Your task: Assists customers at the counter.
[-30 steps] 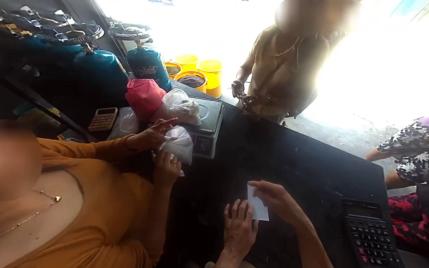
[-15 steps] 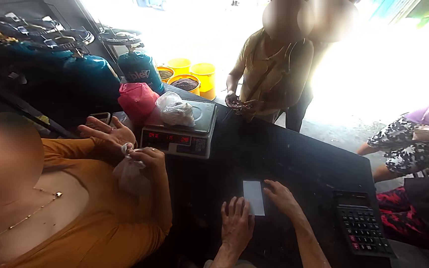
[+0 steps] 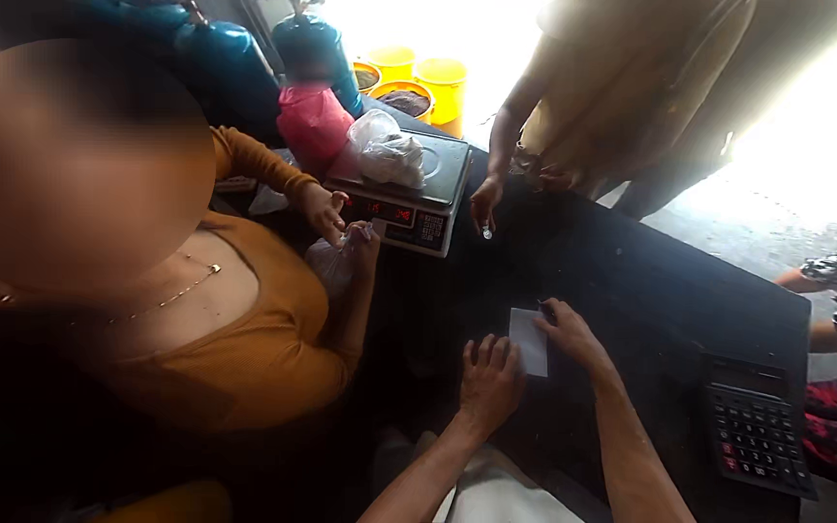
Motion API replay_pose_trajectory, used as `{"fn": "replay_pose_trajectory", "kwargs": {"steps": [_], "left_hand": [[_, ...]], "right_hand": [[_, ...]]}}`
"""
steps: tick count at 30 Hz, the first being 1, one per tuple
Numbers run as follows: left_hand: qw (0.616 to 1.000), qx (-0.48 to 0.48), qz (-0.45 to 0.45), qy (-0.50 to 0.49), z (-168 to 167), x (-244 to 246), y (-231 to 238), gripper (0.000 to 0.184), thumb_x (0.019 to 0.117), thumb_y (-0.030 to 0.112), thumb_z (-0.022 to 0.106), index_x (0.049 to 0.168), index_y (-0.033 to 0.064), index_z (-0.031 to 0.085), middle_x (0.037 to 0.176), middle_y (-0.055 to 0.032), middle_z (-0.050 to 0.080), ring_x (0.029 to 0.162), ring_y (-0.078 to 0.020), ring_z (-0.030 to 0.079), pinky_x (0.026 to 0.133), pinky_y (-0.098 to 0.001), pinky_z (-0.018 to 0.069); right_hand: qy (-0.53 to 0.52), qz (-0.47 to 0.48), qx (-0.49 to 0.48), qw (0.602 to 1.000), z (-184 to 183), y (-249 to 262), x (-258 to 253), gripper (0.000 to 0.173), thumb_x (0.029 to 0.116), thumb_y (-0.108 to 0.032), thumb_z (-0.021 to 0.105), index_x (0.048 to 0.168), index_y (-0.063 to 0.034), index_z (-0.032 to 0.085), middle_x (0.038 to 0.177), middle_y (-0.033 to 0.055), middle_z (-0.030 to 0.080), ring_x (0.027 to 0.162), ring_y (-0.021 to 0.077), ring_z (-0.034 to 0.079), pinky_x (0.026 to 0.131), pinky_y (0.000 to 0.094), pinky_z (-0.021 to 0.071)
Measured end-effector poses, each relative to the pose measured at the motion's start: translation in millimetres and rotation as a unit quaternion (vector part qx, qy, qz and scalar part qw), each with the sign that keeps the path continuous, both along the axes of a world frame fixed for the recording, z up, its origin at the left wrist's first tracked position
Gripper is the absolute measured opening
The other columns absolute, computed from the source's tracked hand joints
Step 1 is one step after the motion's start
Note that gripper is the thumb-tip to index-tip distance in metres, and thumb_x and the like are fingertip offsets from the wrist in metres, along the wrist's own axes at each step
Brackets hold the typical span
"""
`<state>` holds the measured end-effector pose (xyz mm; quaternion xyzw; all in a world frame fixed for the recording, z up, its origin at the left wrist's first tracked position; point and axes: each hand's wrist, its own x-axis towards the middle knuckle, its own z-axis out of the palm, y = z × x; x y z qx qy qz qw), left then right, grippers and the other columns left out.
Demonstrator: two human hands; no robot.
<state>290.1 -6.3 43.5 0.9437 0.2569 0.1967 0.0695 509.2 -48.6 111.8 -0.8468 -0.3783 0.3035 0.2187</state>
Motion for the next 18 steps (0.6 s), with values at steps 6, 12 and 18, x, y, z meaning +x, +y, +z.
{"fn": "replay_pose_trajectory", "kwargs": {"steps": [6,12,18], "left_hand": [[1.0,-0.004,-0.003,-0.005,2,2,0,0.045,0.0963,0.051,0.056,0.135,0.0293,0.066,0.141,-0.0007,0.062,0.136,-0.028,0.053,0.113,-0.0612,0.0346],[0.929,-0.346,-0.03,-0.128,43,-5,21,0.073,0.095,0.048,0.065,0.15,0.0027,0.047,0.152,-0.0184,0.049,0.142,-0.0312,0.046,0.117,-0.0538,0.0363],[0.726,-0.628,-0.124,-0.251,81,12,46,0.029,0.1019,0.01,0.059,0.128,-0.0037,0.06,0.114,-0.0113,0.069,0.098,-0.0142,0.068,0.088,-0.0319,0.0582]], "right_hand": [[0.138,-0.026,0.115,0.983,1,-9,-1,0.023,0.0997,-0.026,0.062,0.111,-0.0055,0.064,0.081,0.0035,0.058,0.061,0.01,0.052,0.058,0.0299,0.0468],[0.161,-0.003,0.184,0.97,26,-37,-8,0.018,0.098,-0.023,0.064,0.108,-0.0088,0.065,0.081,-0.0029,0.06,0.064,0.0031,0.054,0.058,0.0208,0.0455],[0.266,0.052,0.247,0.93,34,-34,-28,0.013,0.0971,-0.017,0.066,0.108,-0.0102,0.065,0.076,-0.0081,0.058,0.057,-0.0016,0.048,0.052,0.0157,0.0413]]}}
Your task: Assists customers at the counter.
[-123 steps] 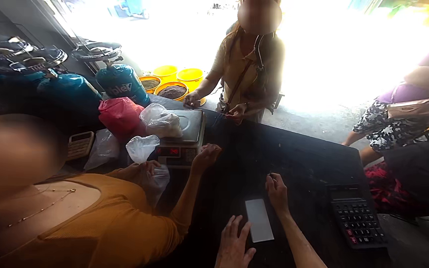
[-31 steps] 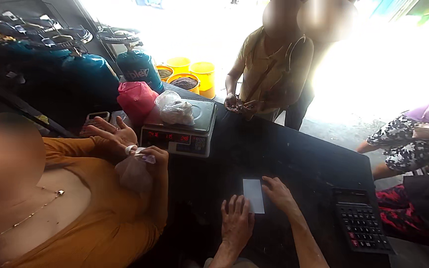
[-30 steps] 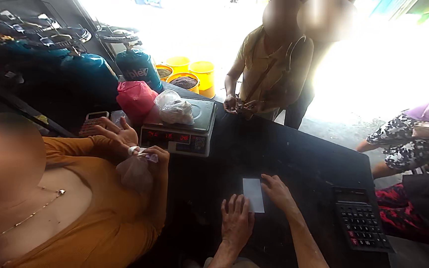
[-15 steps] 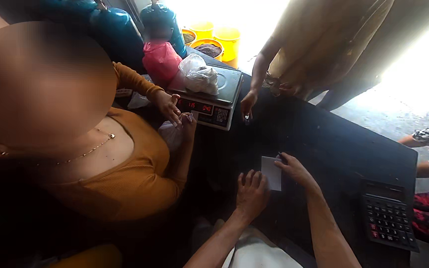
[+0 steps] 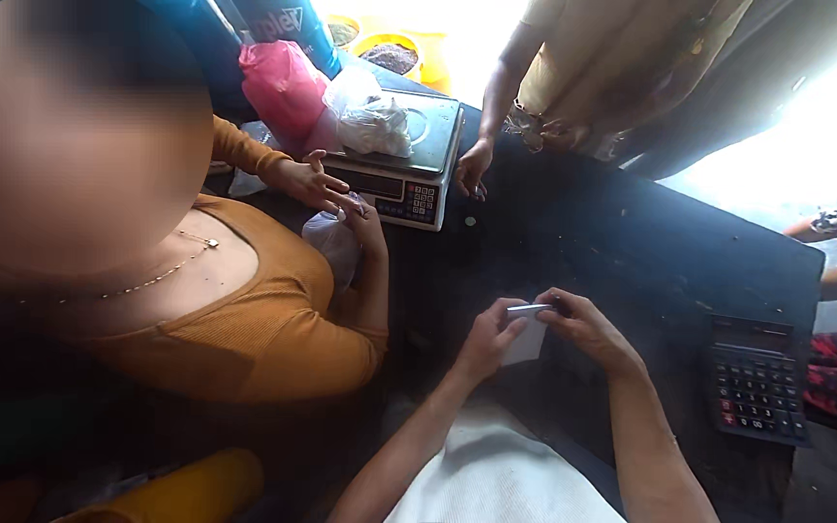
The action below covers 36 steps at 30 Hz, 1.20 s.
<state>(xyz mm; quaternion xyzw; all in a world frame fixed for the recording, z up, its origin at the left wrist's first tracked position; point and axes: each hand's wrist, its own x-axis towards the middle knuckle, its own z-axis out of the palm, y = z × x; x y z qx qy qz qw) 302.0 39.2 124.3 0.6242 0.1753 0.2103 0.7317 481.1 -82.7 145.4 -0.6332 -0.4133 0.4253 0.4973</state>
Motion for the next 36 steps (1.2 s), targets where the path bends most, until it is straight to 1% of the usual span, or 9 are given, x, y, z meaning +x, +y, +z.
{"fn": "replay_pose_trajectory", "kwargs": {"steps": [4,8,11,16,19,22,28,31,36], "left_hand": [[0.998,-0.033,0.012,0.047,-14,-3,4,0.019,0.1036,0.013,0.056,0.113,-0.0025,0.064,0.097,-0.0084,0.071,0.089,-0.0131,0.07,0.084,-0.0316,0.0594],[0.988,-0.081,-0.025,0.126,-24,-18,3,0.023,0.1047,0.017,0.055,0.114,-0.0022,0.062,0.097,-0.0101,0.071,0.087,-0.0178,0.072,0.079,-0.0349,0.0623],[0.977,-0.102,-0.014,0.185,-28,-29,-2,0.023,0.1062,0.018,0.052,0.114,-0.0012,0.06,0.094,-0.0111,0.073,0.079,-0.0196,0.074,0.072,-0.0346,0.0637],[0.961,-0.089,0.001,0.261,-30,-51,8,0.025,0.1077,0.022,0.052,0.115,-0.0004,0.061,0.092,-0.0118,0.073,0.069,-0.0196,0.074,0.064,-0.0341,0.0642],[0.954,-0.108,0.023,0.278,-25,-59,11,0.025,0.1084,0.021,0.05,0.117,-0.0008,0.059,0.094,-0.0138,0.073,0.071,-0.0218,0.075,0.064,-0.035,0.0649],[0.952,-0.127,0.037,0.277,-21,-63,10,0.027,0.1092,0.021,0.048,0.121,-0.0017,0.058,0.093,-0.0164,0.074,0.071,-0.0257,0.075,0.064,-0.0382,0.0653],[0.948,-0.142,0.047,0.282,-26,-73,10,0.026,0.111,0.022,0.043,0.116,-0.0006,0.054,0.07,-0.0152,0.071,0.056,-0.0223,0.07,0.051,-0.0318,0.0581],[0.943,-0.181,0.082,0.268,-28,-81,6,0.026,0.1108,0.022,0.044,0.115,-0.002,0.055,0.073,-0.0169,0.071,0.06,-0.0233,0.072,0.055,-0.0327,0.0598],[0.936,-0.23,0.123,0.238,-33,-90,4,0.027,0.1108,0.02,0.044,0.116,-0.0034,0.055,0.08,-0.0202,0.073,0.066,-0.0269,0.074,0.058,-0.0348,0.0619]], "right_hand": [[0.02,-0.079,0.014,0.997,-12,12,-8,0.013,0.0974,-0.015,0.065,0.109,-0.0082,0.065,0.077,-0.0048,0.061,0.056,0.0014,0.05,0.05,0.0176,0.0427],[0.119,-0.195,0.007,0.973,-16,21,-12,0.016,0.0988,-0.014,0.063,0.112,-0.0065,0.062,0.072,-0.0014,0.059,0.048,0.0045,0.046,0.044,0.0194,0.0405],[0.094,-0.173,-0.033,0.98,-20,24,-6,0.016,0.1,-0.016,0.062,0.112,-0.0062,0.061,0.07,-0.0015,0.057,0.047,0.0047,0.045,0.043,0.0196,0.0399],[-0.126,-0.149,-0.147,0.97,-25,9,30,0.036,0.1031,-0.031,0.058,0.13,-0.0077,0.061,0.109,0.0084,0.067,0.082,0.0127,0.063,0.072,0.0339,0.0532],[-0.146,-0.184,-0.164,0.958,-20,0,43,0.037,0.1071,-0.03,0.049,0.135,-0.0078,0.06,0.102,0.0086,0.067,0.074,0.0134,0.062,0.065,0.0332,0.0521],[-0.161,-0.167,-0.194,0.953,-11,-2,37,0.037,0.1084,-0.024,0.044,0.138,-0.0065,0.059,0.098,0.0118,0.069,0.078,0.0201,0.065,0.072,0.0411,0.0554],[-0.175,-0.069,-0.273,0.943,-38,-1,9,0.038,0.1081,-0.031,0.044,0.14,-0.0179,0.061,0.107,0.014,0.072,0.094,0.0293,0.07,0.089,0.0544,0.0549],[-0.174,-0.084,-0.263,0.945,-42,-5,2,0.038,0.108,-0.032,0.045,0.139,-0.0166,0.062,0.111,0.0131,0.072,0.098,0.0276,0.07,0.092,0.0529,0.0541],[-0.202,-0.085,-0.236,0.947,-42,-3,-4,0.04,0.1079,-0.026,0.044,0.14,-0.0101,0.062,0.131,0.0134,0.068,0.123,0.0262,0.064,0.108,0.0503,0.0472]]}}
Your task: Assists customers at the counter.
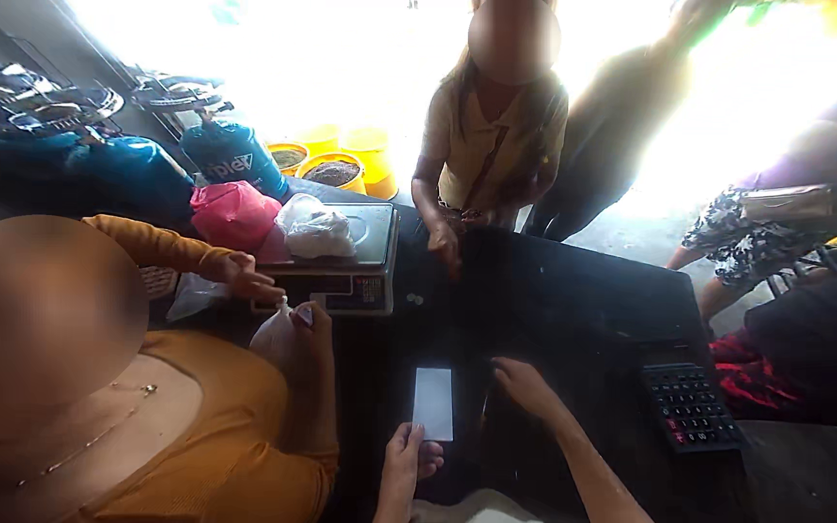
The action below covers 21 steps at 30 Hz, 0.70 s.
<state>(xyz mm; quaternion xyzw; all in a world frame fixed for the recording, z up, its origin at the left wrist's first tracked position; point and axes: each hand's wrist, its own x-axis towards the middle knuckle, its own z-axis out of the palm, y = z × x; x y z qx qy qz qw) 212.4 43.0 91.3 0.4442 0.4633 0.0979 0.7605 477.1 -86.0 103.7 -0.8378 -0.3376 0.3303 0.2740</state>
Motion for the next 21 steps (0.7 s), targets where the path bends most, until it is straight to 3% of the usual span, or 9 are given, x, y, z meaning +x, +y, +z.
{"fn": "replay_pose_trajectory", "kwargs": {"steps": [7,12,17,21], "left_hand": [[1.0,-0.018,0.005,-0.018,2,-10,-5,0.028,0.1114,0.02,0.042,0.122,-0.0035,0.053,0.085,-0.0205,0.074,0.074,-0.0279,0.076,0.066,-0.0363,0.0635],[0.998,-0.009,0.029,-0.058,1,-15,-15,0.033,0.1101,0.017,0.044,0.137,-0.003,0.046,0.104,-0.0239,0.074,0.09,-0.0327,0.076,0.079,-0.0414,0.0641],[0.991,0.122,-0.023,-0.044,-3,-22,-24,0.058,0.1053,0.017,0.048,0.156,0.0,0.026,0.117,-0.0208,0.071,0.102,-0.029,0.074,0.087,-0.0422,0.0629],[0.973,0.209,-0.093,-0.028,-13,-28,-17,0.063,0.1024,0.014,0.052,0.157,-0.0025,0.026,0.119,-0.0159,0.072,0.104,-0.0231,0.073,0.09,-0.0401,0.0617]], "right_hand": [[-0.03,-0.022,0.008,0.999,1,-4,-9,0.04,0.1085,-0.024,0.043,0.139,-0.0059,0.062,0.13,0.0161,0.068,0.122,0.0279,0.064,0.108,0.0491,0.0474],[-0.039,-0.031,0.023,0.998,-1,-5,-14,0.04,0.1079,-0.024,0.043,0.137,-0.0063,0.063,0.132,0.0137,0.068,0.123,0.025,0.064,0.109,0.0469,0.0473],[-0.028,-0.077,0.034,0.996,-5,-7,-12,0.039,0.1074,-0.026,0.044,0.135,-0.0082,0.065,0.118,0.0139,0.072,0.109,0.0263,0.069,0.1,0.0488,0.0521],[-0.025,-0.083,0.034,0.996,-6,-7,-11,0.039,0.1072,-0.027,0.043,0.134,-0.0103,0.066,0.116,0.0131,0.072,0.106,0.0263,0.069,0.097,0.05,0.0529]]}}
